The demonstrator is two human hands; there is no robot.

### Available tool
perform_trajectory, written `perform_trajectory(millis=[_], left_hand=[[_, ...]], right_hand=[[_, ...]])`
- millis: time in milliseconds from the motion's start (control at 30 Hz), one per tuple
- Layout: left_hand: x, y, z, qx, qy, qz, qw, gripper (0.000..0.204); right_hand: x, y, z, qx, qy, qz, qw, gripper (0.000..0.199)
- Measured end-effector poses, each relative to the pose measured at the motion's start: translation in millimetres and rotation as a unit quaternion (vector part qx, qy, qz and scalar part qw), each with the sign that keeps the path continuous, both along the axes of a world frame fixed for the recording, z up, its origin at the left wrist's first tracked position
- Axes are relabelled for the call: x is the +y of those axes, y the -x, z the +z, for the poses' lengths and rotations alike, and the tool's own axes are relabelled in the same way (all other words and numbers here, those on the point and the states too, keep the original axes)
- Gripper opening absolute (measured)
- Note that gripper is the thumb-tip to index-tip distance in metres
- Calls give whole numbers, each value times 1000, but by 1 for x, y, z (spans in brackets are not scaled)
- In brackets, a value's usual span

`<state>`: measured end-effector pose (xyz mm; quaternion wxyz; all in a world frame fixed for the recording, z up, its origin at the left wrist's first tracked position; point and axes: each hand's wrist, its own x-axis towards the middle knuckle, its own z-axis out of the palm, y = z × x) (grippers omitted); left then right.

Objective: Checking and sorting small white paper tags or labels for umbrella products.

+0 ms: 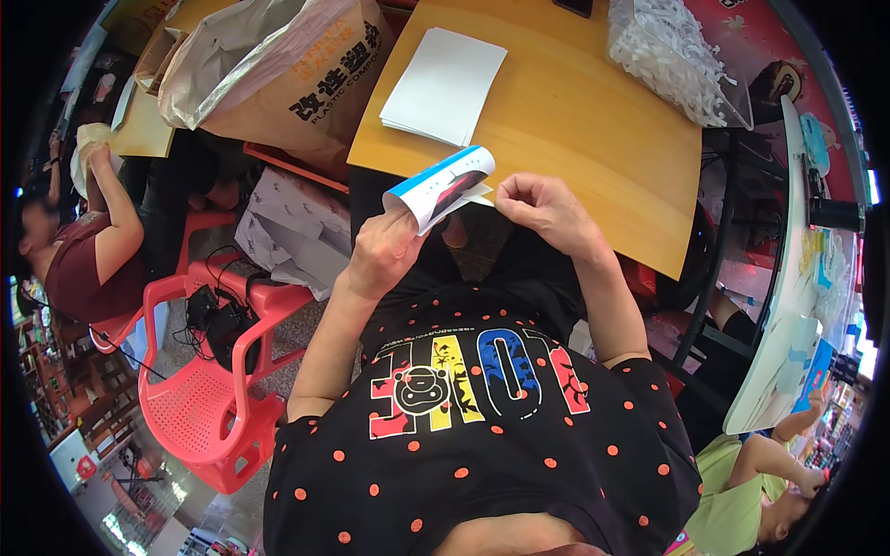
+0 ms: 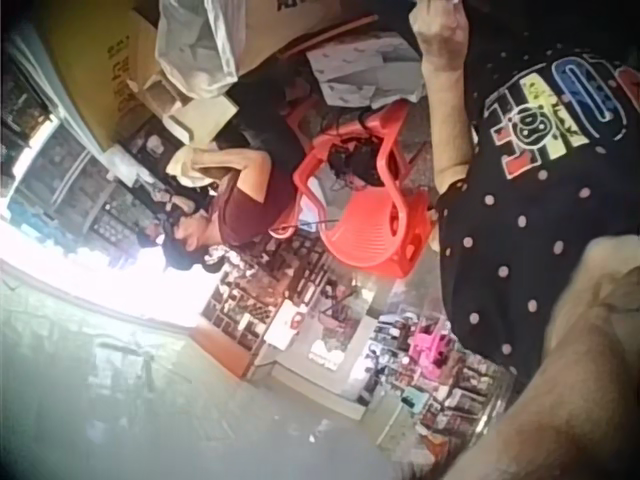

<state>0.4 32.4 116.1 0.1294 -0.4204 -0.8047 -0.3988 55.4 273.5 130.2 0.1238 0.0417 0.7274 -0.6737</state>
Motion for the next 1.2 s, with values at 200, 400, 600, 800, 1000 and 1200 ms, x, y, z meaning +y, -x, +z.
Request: perform_trajectory(millis=[200,400,600,800,1000,1200], left_hand=[[8,2,-3,-40,-39,32,998,23],[15,-1,3,-62,-52,31,996,22],[10,2,-14,-55,-25,26,998,23],[13,3,-12,-152,-89,-10,984,20],[23,-8,5,-434,-291,-8,853,21],[21,1,5,-570,-416,8,709,19]], right_hand=[[-3,-9,18,68,122,-119,983,8],[-21,-2,13,262,-230,-120,929,19],[-39,-8,45,523,-240,44,817,14],[-11,-17,93,592,-145,25,792,12],[149,43,147,500,-286,-433,693,7],[306,67,79,273,-706,-361,545,34]])
